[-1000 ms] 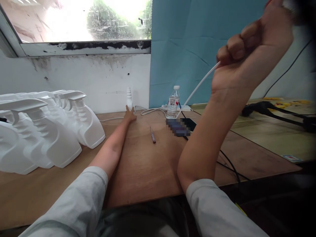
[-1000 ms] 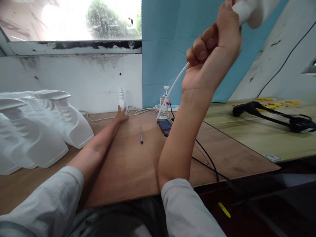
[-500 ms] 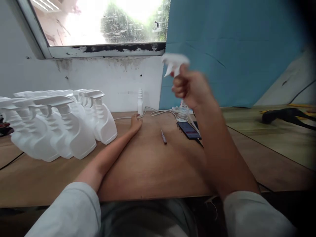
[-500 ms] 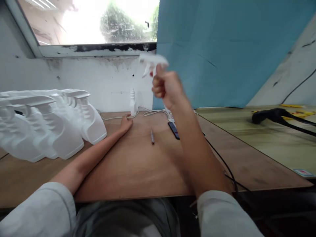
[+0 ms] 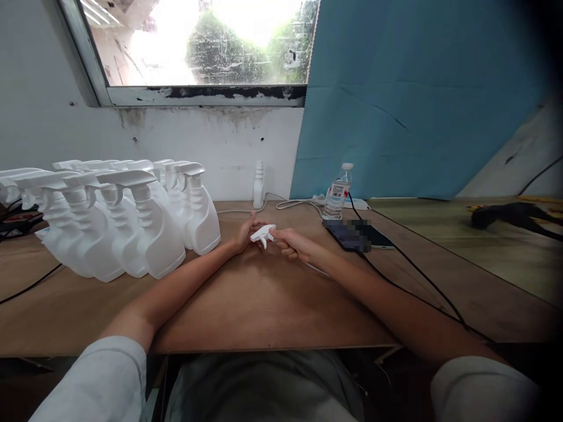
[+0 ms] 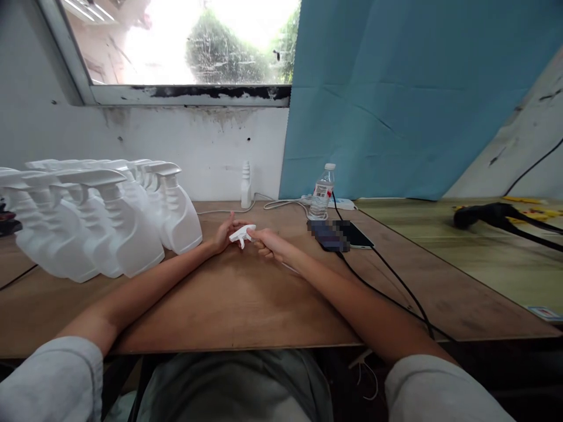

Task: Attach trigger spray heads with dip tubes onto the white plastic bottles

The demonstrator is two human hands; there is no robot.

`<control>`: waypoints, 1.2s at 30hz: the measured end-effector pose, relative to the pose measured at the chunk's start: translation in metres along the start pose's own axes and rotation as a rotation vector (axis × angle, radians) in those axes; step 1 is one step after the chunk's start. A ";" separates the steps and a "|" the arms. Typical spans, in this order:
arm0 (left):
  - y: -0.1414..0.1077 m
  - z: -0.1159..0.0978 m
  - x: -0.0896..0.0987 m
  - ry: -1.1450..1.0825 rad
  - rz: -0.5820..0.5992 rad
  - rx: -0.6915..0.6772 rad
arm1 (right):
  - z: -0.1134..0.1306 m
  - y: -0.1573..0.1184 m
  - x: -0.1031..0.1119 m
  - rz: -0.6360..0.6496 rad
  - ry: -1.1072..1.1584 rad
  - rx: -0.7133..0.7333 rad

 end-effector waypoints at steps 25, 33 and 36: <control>-0.004 -0.003 -0.002 -0.096 -0.008 0.108 | 0.002 0.032 0.111 -0.336 -0.942 0.519; 0.000 -0.001 0.005 -0.071 -0.160 0.048 | 0.004 0.010 0.044 0.033 -1.163 0.788; 0.002 0.002 0.008 -0.078 -0.217 0.072 | 0.010 0.000 0.023 -0.048 -1.162 0.878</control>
Point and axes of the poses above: each hand's wrist, its own y-axis towards the middle knuckle, its own x-axis out of the back of the hand, z = x × y, the point moved 4 cm from there along y, towards the middle knuckle, and after that the axes turned 5 degrees about -z, right-handed, at the moved point
